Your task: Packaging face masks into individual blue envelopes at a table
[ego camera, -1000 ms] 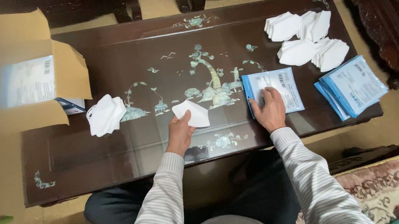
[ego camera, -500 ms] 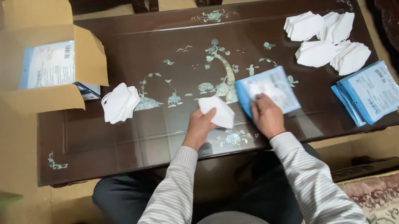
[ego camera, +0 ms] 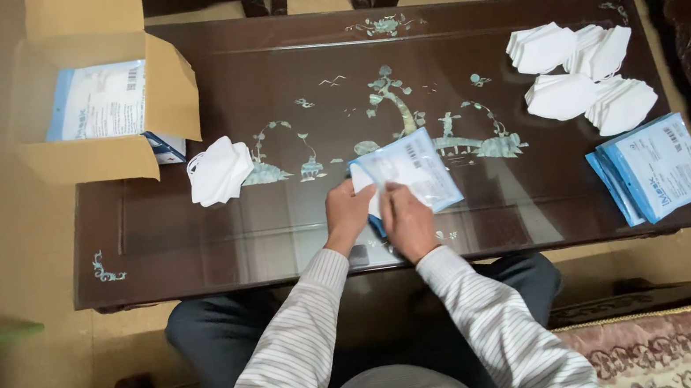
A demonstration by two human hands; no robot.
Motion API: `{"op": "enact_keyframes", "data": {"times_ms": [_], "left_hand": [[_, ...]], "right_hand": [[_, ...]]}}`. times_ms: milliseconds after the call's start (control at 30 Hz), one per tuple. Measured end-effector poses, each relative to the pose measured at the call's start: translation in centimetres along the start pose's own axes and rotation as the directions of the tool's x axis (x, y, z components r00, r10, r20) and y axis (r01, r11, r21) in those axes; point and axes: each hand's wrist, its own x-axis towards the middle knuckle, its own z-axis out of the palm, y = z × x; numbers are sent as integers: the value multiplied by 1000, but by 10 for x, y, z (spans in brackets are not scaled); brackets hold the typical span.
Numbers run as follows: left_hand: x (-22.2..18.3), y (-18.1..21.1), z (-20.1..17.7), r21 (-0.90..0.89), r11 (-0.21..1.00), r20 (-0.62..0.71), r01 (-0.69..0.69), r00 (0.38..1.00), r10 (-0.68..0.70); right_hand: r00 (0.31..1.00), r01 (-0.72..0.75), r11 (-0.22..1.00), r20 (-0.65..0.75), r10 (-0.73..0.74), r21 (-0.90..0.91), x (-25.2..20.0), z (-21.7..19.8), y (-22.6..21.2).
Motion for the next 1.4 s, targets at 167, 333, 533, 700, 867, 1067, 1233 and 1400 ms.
{"op": "enact_keyframes", "data": {"times_ms": [167, 333, 533, 700, 867, 1067, 1233, 1400], "left_hand": [[40, -58, 6, -128, 991, -34, -29, 999, 25], [41, -70, 4, -211, 977, 24, -17, 999, 22], [-17, 7, 5, -215, 976, 148, -31, 987, 64], [-14, 14, 25, -312, 947, 142, 78, 989, -35], [-13, 11, 33, -358, 929, 82, 96, 994, -71], [-12, 3, 42, -366, 930, -97, -39, 995, 4], [-11, -4, 44, -301, 954, -61, 1, 998, -20], [-13, 0, 45, -323, 946, -49, -30, 999, 14]], "right_hand": [[995, 77, 995, -64, -73, 69, 5, -4, -6], [984, 141, 989, -117, -136, 34, 23, 7, 46], [985, 172, 982, -41, -169, 81, 19, 6, 50], [981, 193, 974, -23, -192, 120, 19, 5, 55], [977, 212, 970, -26, -210, 115, 19, 3, 54], [972, 233, 970, 17, -235, 71, 19, 2, 52], [971, 232, 972, 49, -233, 31, 18, 3, 51], [970, 238, 971, 59, -237, 1, 18, 4, 52]]}}
